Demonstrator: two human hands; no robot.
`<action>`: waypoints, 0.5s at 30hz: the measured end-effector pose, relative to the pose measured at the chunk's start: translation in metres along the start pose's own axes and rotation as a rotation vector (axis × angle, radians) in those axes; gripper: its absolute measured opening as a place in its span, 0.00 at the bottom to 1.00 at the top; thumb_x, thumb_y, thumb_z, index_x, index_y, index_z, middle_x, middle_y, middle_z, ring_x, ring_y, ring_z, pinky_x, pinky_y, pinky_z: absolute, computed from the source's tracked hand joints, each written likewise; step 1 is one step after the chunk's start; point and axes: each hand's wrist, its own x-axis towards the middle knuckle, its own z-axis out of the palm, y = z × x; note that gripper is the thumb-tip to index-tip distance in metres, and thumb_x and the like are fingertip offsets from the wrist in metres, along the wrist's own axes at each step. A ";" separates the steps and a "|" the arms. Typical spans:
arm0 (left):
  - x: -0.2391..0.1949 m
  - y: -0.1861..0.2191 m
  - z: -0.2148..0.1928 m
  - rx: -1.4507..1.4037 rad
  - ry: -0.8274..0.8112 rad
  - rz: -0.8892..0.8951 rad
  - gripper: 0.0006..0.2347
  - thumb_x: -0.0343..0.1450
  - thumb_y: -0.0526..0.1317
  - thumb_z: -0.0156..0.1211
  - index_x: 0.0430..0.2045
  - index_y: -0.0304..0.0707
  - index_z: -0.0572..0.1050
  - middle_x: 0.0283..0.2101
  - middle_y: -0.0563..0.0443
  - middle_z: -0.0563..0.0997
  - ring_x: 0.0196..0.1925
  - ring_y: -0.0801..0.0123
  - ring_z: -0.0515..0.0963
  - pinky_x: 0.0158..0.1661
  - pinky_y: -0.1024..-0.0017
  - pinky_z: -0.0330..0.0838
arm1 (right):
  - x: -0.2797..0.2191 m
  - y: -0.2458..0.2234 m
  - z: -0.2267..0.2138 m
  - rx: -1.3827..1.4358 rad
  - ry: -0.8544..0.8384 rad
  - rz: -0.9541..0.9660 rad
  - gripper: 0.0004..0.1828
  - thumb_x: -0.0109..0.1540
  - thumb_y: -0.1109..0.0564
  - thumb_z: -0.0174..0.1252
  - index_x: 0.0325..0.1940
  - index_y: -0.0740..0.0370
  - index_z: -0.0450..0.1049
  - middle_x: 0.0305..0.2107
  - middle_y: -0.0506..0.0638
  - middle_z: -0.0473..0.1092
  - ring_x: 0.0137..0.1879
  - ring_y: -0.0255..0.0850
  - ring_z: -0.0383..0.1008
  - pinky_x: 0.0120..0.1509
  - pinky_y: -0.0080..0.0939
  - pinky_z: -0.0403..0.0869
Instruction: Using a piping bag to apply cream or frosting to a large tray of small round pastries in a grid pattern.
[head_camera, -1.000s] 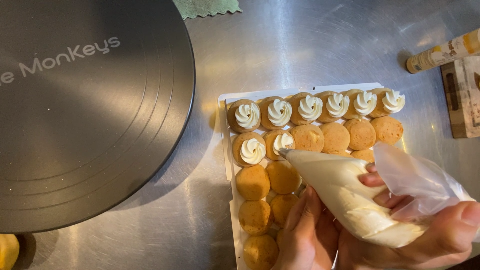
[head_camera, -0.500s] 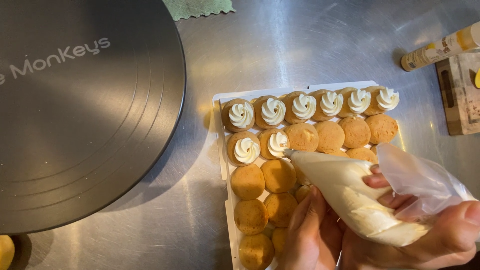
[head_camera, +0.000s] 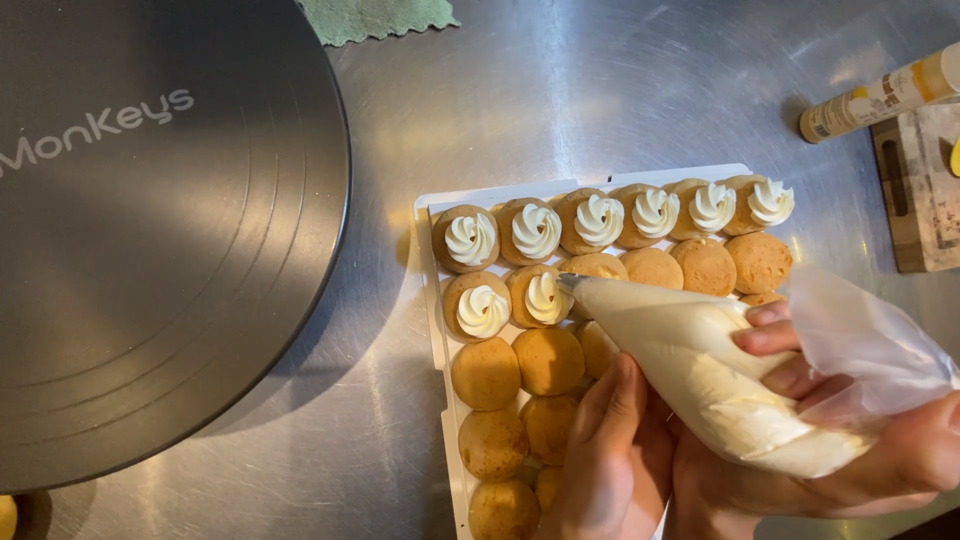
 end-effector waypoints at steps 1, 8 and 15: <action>0.002 0.001 -0.001 0.055 -0.023 0.027 0.21 0.81 0.45 0.61 0.66 0.27 0.77 0.65 0.31 0.86 0.66 0.52 0.85 0.69 0.60 0.80 | 0.024 0.070 -0.111 -0.327 -0.532 0.267 0.13 0.58 0.65 0.71 0.38 0.85 0.88 0.36 0.70 0.88 0.58 0.58 0.92 0.82 0.59 0.81; -0.008 -0.005 0.041 0.192 -0.185 -0.008 0.35 0.76 0.48 0.68 0.80 0.29 0.68 0.72 0.33 0.80 0.72 0.51 0.82 0.73 0.61 0.77 | -0.106 0.028 0.032 0.428 -0.081 -0.738 0.16 0.85 0.33 0.49 0.54 0.41 0.64 0.46 0.34 0.61 0.66 0.38 0.72 0.93 0.52 0.72; 0.011 -0.035 0.030 -0.119 0.118 -0.130 0.26 0.81 0.42 0.59 0.73 0.19 0.76 0.71 0.17 0.81 0.71 0.40 0.82 0.73 0.53 0.77 | -0.059 0.034 -0.031 -0.021 -0.220 -0.622 0.27 0.77 0.27 0.48 0.34 0.44 0.59 0.56 0.63 0.74 0.72 0.57 0.79 0.88 0.58 0.76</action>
